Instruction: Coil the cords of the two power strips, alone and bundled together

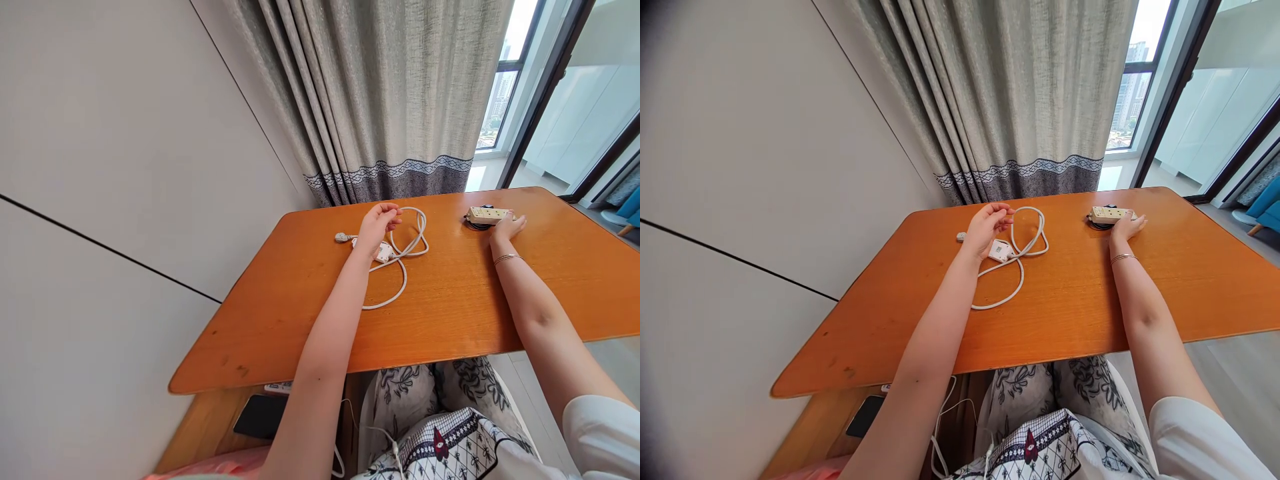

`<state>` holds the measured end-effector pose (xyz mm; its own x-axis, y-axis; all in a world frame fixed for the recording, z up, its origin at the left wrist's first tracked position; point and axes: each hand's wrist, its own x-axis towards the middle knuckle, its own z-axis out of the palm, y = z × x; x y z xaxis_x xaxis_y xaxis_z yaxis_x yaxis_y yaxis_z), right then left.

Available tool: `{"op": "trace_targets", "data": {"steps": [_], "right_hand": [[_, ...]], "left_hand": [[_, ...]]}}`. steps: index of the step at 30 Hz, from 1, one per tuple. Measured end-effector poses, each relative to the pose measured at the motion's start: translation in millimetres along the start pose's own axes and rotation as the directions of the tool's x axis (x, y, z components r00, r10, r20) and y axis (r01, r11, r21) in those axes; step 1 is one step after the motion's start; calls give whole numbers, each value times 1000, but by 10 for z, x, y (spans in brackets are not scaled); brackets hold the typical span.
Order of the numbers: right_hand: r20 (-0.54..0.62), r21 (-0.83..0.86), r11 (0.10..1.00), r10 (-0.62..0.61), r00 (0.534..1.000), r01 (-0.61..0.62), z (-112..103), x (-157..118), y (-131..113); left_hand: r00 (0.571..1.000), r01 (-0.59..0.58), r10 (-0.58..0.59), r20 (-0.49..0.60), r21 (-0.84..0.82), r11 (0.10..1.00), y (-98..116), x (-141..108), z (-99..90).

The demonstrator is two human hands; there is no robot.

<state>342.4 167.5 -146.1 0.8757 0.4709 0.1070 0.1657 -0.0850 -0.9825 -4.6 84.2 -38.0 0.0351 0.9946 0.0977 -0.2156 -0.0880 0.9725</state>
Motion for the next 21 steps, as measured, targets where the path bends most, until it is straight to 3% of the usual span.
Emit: {"op": "trace_targets", "data": {"steps": [2,4,6,8,9,10,11,13,15,16,18,21], "right_hand": [[-77,0,997,-83,994,83,7,-130,-87],[-78,52,970,-231,970,236,50,-296,-241],[14,211,916,-351,936,340,120,-498,-446],[161,417,837,-452,878,355,193,-737,-658],[266,497,798,-515,815,341,222,-868,-752],[382,547,771,-577,722,327,241,-1003,-832],[494,561,754,-635,594,341,250,-1138,-896],[649,513,708,-690,320,486,235,-1385,-975],[728,440,578,-678,105,687,192,-1570,-1000],[749,409,498,-662,30,764,166,-1629,-1000],[768,379,375,-637,-61,846,117,-1674,-987],[771,379,332,-630,-97,864,68,-1605,-958]], "left_hand": [[999,-31,33,-40,37,999,10,48,-81],[993,-60,68,-91,85,995,12,105,-175],[986,-83,102,-129,150,985,-5,160,-264],[984,-96,131,-123,259,961,-48,202,-333],[985,-105,144,-94,337,935,-80,212,-356],[988,-118,151,-42,429,895,-118,215,-371],[990,-137,137,41,534,834,-163,211,-378],[971,-199,38,236,713,673,-263,187,-367],[928,-260,-89,363,799,542,-363,156,-332],[915,-277,-123,385,818,504,-406,142,-309],[916,-284,-124,381,836,470,-472,121,-262],[920,-301,-103,378,849,434,-497,104,-207]]}}
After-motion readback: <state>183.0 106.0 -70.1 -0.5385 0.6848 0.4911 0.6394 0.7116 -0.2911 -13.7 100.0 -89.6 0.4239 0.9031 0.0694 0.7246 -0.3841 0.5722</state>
